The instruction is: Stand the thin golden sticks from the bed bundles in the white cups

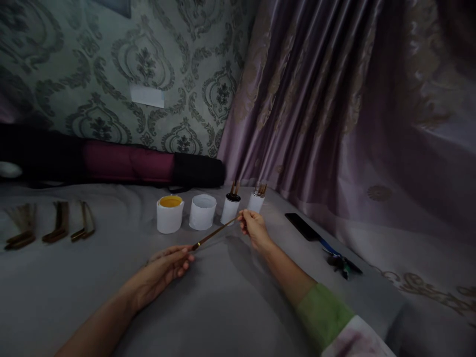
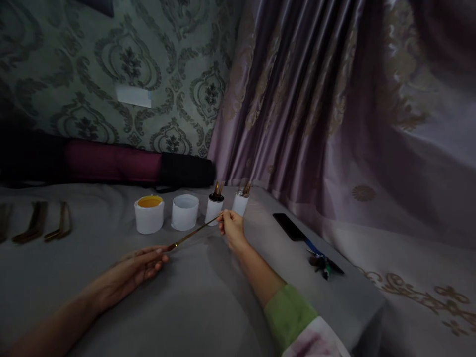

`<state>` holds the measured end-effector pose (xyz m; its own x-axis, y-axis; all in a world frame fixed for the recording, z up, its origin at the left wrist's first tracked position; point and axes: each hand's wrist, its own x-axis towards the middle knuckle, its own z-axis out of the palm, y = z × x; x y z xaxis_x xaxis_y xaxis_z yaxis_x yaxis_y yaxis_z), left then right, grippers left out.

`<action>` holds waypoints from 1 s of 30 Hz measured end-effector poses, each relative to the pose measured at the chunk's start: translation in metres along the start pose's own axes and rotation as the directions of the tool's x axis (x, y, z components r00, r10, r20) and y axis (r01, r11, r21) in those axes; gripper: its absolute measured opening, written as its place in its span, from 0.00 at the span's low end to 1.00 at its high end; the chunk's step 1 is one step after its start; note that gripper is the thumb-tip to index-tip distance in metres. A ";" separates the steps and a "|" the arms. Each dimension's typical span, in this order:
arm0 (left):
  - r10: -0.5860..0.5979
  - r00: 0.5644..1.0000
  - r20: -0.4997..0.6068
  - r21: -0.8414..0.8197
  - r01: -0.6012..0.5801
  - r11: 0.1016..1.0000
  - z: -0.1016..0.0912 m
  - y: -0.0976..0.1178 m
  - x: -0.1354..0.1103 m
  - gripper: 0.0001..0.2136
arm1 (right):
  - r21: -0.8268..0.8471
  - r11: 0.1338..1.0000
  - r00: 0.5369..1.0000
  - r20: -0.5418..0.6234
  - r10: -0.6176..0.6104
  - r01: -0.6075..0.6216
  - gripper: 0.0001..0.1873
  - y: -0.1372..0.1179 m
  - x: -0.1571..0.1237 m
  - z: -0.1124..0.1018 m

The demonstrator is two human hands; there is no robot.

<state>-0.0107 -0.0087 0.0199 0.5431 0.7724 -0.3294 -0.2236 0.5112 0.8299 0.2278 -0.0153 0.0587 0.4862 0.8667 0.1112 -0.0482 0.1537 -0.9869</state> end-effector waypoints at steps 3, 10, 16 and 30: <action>0.015 1.000 -0.007 -0.032 -0.015 0.999 -0.002 0.000 0.001 0.08 | -0.022 0.999 0.999 -0.022 -0.035 0.035 0.16 -0.013 0.007 -0.007; 0.010 1.000 -0.012 -0.109 -0.012 0.994 -0.008 0.001 0.003 0.08 | -0.067 0.984 0.983 -0.068 -0.172 0.167 0.12 -0.056 0.029 -0.027; -0.005 0.999 -0.050 -0.145 -0.003 0.989 -0.008 0.002 0.004 0.08 | -0.136 0.964 0.963 -0.113 -0.246 0.230 0.10 -0.090 0.046 -0.038; -0.018 0.998 -0.061 -0.140 0.010 0.990 -0.007 0.005 0.002 0.08 | -0.312 0.897 0.893 -0.223 -0.391 0.315 0.10 -0.126 0.081 -0.048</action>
<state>-0.0161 -0.0020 0.0203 0.4969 0.7843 -0.3714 -0.3294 0.5664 0.7554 0.3154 0.0125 0.1864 0.6473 0.6083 0.4592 0.3818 0.2627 -0.8861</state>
